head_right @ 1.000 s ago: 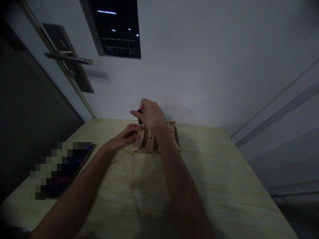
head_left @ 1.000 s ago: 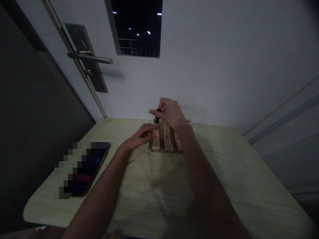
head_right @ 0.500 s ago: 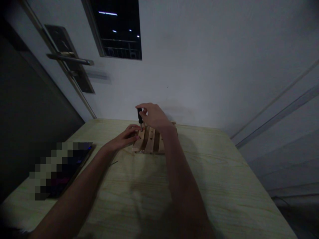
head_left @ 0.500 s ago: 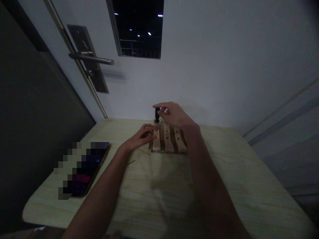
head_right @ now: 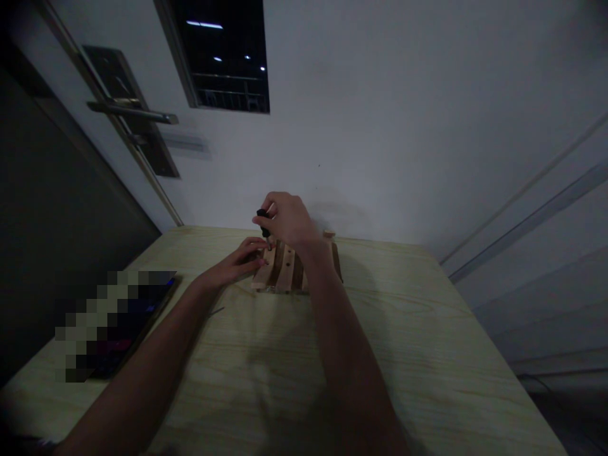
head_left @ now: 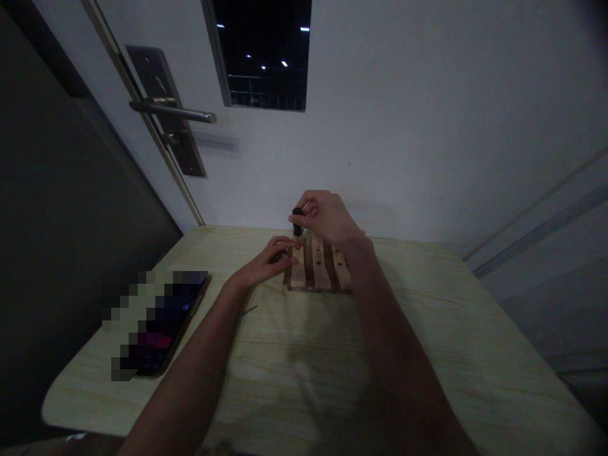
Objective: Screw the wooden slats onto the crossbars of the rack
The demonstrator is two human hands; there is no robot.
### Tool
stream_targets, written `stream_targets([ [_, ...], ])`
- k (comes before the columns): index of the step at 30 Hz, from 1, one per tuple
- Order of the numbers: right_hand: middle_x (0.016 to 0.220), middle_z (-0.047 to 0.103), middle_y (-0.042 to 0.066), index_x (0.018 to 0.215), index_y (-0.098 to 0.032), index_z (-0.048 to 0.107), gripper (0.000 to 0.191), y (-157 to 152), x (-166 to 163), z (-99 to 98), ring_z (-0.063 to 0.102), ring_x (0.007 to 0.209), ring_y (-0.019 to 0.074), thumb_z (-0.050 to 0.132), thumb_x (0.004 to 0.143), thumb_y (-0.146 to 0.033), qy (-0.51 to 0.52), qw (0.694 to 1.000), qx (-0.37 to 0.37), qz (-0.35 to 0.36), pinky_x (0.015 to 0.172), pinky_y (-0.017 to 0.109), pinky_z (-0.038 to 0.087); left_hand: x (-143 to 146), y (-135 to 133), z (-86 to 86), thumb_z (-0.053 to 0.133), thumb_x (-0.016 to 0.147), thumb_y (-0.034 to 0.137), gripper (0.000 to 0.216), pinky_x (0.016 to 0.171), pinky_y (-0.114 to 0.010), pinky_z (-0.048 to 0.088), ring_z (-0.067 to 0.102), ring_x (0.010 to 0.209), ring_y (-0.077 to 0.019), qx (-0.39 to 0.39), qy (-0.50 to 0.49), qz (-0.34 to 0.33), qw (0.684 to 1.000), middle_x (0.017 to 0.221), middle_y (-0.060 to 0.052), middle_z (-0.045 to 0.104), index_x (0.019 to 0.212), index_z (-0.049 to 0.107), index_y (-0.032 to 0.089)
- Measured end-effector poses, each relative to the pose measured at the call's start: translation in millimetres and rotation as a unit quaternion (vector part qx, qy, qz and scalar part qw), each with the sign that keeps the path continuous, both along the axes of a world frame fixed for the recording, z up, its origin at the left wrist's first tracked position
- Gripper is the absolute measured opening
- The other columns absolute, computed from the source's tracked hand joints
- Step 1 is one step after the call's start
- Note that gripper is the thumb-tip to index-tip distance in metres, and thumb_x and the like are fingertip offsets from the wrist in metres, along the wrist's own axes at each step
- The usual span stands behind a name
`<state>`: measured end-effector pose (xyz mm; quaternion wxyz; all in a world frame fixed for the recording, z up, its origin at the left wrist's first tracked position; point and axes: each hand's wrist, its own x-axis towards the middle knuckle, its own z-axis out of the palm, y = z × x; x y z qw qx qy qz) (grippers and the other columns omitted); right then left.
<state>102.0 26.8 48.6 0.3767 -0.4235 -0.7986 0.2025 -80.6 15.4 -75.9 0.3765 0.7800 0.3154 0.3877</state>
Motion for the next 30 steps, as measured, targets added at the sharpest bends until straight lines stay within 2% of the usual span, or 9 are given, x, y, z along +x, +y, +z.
stream_targets([
  [3, 0.066, 0.061, -0.002, 0.094, -0.020, 0.067, 0.023, -1, -1, 0.3, 0.056, 0.061, 0.0103, 0.069, 0.071, -0.023, -0.003, 1.000, 0.004, 0.027, 0.063, 0.024, 0.043, 0, 0, 0.1, 0.054, 0.086, 0.035, 0.029, 0.107, -0.040, 0.035, 0.040, 0.118, -0.0195, 0.000, 0.007, 0.007, 1.000, 0.118, -0.004, 0.042, 0.115, 0.055, 0.030],
  [6, 0.067, 0.061, -0.001, 0.085, -0.019, 0.069, 0.015, 0, 0, 0.0, 0.055, 0.061, 0.0101, 0.070, 0.072, -0.026, -0.024, 0.999, 0.015, 0.026, 0.063, 0.025, 0.042, 0, 0, 0.6, 0.054, 0.087, 0.035, 0.030, 0.105, -0.039, 0.036, 0.041, 0.116, -0.0192, 0.010, 0.015, 0.008, 1.000, 0.117, -0.004, 0.043, 0.116, 0.055, 0.030],
  [12, 0.069, 0.060, 0.000, 0.075, -0.018, 0.064, 0.025, 4, -2, -5.9, 0.051, 0.064, 0.0116, 0.073, 0.068, -0.041, -0.066, 0.993, 0.058, -0.077, 0.063, 0.026, 0.037, 1, 0, 0.9, 0.054, 0.086, 0.035, 0.030, 0.105, -0.040, 0.037, 0.042, 0.116, -0.0194, 0.001, 0.010, 0.010, 1.000, 0.118, -0.004, 0.042, 0.116, 0.055, 0.031],
  [16, 0.068, 0.057, -0.001, 0.074, -0.020, 0.062, 0.024, 3, -1, -7.1, 0.049, 0.064, 0.0120, 0.072, 0.069, -0.041, -0.087, 0.986, 0.076, -0.119, 0.061, 0.026, 0.034, 1, -1, 2.7, 0.054, 0.087, 0.035, 0.031, 0.105, -0.040, 0.037, 0.041, 0.117, -0.0193, -0.011, 0.016, 0.009, 1.000, 0.119, -0.004, 0.041, 0.118, 0.055, 0.030],
  [22, 0.064, 0.055, -0.003, 0.080, -0.021, 0.065, 0.016, 2, 2, -1.9, 0.050, 0.062, 0.0107, 0.069, 0.073, -0.035, -0.060, 0.995, 0.065, -0.049, 0.063, 0.025, 0.038, 1, -1, 2.9, 0.054, 0.086, 0.036, 0.030, 0.105, -0.039, 0.037, 0.041, 0.117, -0.0191, -0.008, 0.011, 0.007, 1.000, 0.118, -0.004, 0.041, 0.116, 0.055, 0.031],
  [26, 0.071, 0.061, 0.000, 0.087, -0.020, 0.069, 0.013, 2, 7, 1.3, 0.052, 0.063, 0.0104, 0.063, 0.078, -0.028, -0.052, 0.997, 0.059, -0.001, 0.065, 0.025, 0.040, 2, -1, 2.1, 0.054, 0.086, 0.036, 0.029, 0.104, -0.039, 0.037, 0.041, 0.117, -0.0192, -0.011, 0.011, 0.009, 1.000, 0.118, -0.004, 0.041, 0.115, 0.056, 0.030],
  [30, 0.088, 0.068, 0.004, 0.103, -0.020, 0.068, 0.027, 3, 15, 1.6, 0.053, 0.067, 0.0107, 0.054, 0.080, -0.015, -0.072, 0.995, 0.062, 0.027, 0.068, 0.026, 0.042, 1, 0, 1.1, 0.054, 0.086, 0.036, 0.031, 0.105, -0.038, 0.038, 0.043, 0.114, -0.0189, -0.001, 0.015, 0.011, 1.000, 0.118, -0.004, 0.042, 0.116, 0.056, 0.031],
])
